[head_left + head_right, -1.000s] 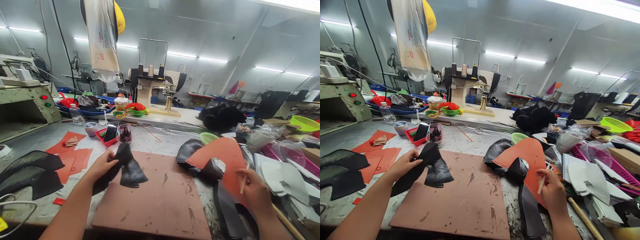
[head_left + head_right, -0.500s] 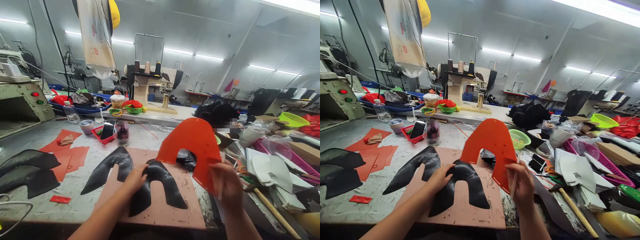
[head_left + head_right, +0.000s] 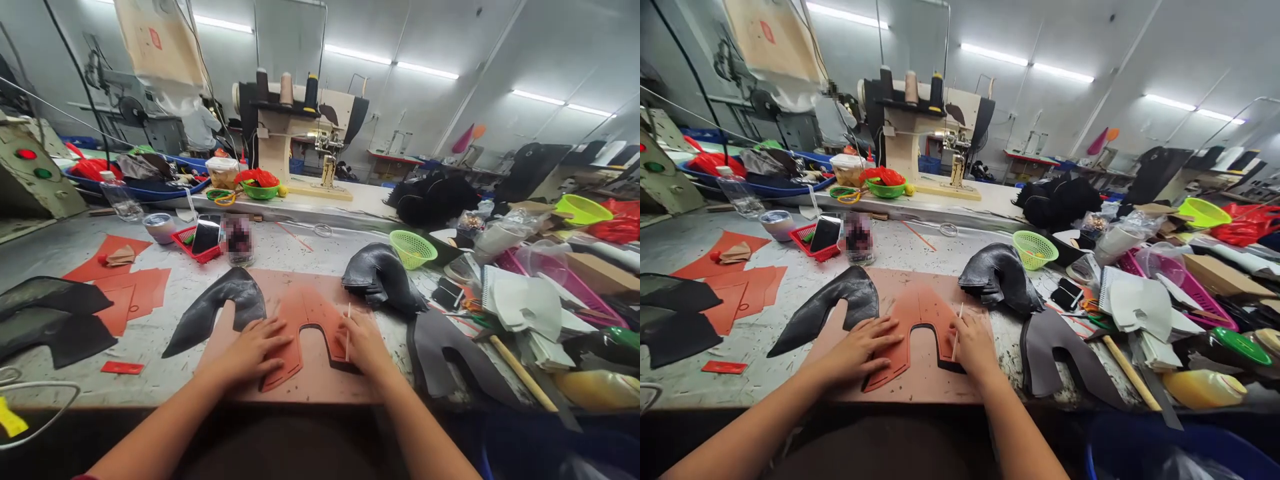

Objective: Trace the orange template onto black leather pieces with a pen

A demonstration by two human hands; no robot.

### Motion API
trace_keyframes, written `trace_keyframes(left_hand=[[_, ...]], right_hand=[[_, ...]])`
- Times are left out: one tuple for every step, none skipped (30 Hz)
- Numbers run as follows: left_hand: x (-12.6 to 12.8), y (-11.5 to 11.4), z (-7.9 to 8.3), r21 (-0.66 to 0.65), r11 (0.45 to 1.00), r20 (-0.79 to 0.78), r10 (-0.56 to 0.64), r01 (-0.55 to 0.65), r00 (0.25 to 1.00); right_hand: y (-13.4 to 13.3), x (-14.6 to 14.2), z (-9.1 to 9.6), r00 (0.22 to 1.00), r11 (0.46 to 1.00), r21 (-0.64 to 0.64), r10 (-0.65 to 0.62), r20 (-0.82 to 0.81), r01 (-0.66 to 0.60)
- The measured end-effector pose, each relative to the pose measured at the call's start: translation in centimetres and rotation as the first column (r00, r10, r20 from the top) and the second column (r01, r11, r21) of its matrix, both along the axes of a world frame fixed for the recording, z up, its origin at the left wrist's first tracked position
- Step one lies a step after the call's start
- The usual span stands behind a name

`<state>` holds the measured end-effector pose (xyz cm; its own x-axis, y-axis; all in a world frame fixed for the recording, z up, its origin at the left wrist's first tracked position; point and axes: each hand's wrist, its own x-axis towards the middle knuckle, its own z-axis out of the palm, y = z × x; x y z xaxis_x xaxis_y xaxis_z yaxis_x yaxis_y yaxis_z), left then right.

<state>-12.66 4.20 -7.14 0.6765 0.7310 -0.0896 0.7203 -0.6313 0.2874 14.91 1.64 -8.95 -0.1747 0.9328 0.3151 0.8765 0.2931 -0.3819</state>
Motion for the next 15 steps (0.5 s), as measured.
trace_keyframes(left_hand=[[0.1, -0.1, -0.1, 0.002, 1.000, -0.010, 0.011, -0.010, 1.000], [0.1, -0.1, -0.2, 0.006, 1.000, -0.013, 0.014, -0.014, 1.000], [0.2, 0.0, -0.2, 0.011, 1.000, -0.013, 0.012, -0.012, 1.000], [0.2, 0.1, -0.2, 0.018, 1.000, -0.009, 0.006, -0.006, 1.000], [0.1, 0.2, -0.2, 0.025, 1.000, -0.005, -0.005, 0.005, 1.000], [0.1, 0.3, -0.2, 0.033, 0.999, -0.002, -0.017, 0.017, 1.000], [0.0, 0.4, -0.2, 0.041, 0.999, -0.001, -0.028, 0.028, 1.000], [0.0, 0.4, -0.3, 0.046, 0.998, -0.001, -0.038, 0.038, 0.999], [0.0, 0.4, -0.3, 0.049, 0.998, -0.003, -0.043, 0.043, 0.999], [0.0, 0.4, -0.3, 0.049, 0.998, -0.004, -0.044, 0.044, 0.999], [0.0, 0.4, -0.3, 0.045, 0.998, -0.006, -0.043, 0.043, 0.999], [0.0, 0.4, -0.3, 0.038, 0.998, -0.009, -0.040, 0.040, 0.999], [0.0, 0.4, -0.3, 0.030, 0.999, -0.013, -0.037, 0.037, 0.999], [0.1, 0.3, -0.3, 0.021, 0.999, -0.018, -0.038, 0.038, 0.999], [0.1, 0.3, -0.2, 0.014, 0.999, -0.024, -0.039, 0.040, 0.999]], right_hand=[[-0.7, 0.5, 0.2, 0.999, 0.998, -0.053, 0.028, -0.025, -0.029], [-1.3, 0.9, 0.3, 0.998, 0.993, -0.107, 0.046, -0.051, -0.051], [-2.0, 1.3, 0.3, 0.996, 0.987, -0.151, 0.050, -0.076, -0.061], [-2.7, 1.5, 0.1, 0.994, 0.982, -0.178, 0.043, -0.099, -0.060], [-3.4, 1.7, -0.1, 0.992, 0.981, -0.185, 0.027, -0.122, -0.050], [-3.9, 1.8, -0.3, 0.989, 0.983, -0.179, 0.010, -0.145, -0.036], [-4.4, 1.8, -0.5, 0.986, 0.986, -0.168, -0.003, -0.168, -0.026], [-4.8, 1.8, -0.7, 0.982, 0.988, -0.155, -0.009, -0.187, -0.020], [-5.1, 1.8, -0.8, 0.980, 0.990, -0.143, -0.011, -0.201, -0.018], [-5.2, 1.7, -1.0, 0.978, 0.991, -0.133, -0.009, -0.210, -0.020], [-5.3, 1.7, -1.0, 0.977, 0.992, -0.125, -0.004, -0.214, -0.024], [-5.4, 1.7, -1.1, 0.977, 0.993, -0.117, 0.002, -0.215, -0.027], [-5.4, 1.7, -1.1, 0.977, 0.994, -0.106, 0.002, -0.213, -0.025], [-5.3, 1.8, -1.1, 0.978, 0.996, -0.091, -0.002, -0.207, -0.017], [-5.3, 1.9, -1.1, 0.980, 0.997, -0.072, -0.010, -0.198, -0.005]])
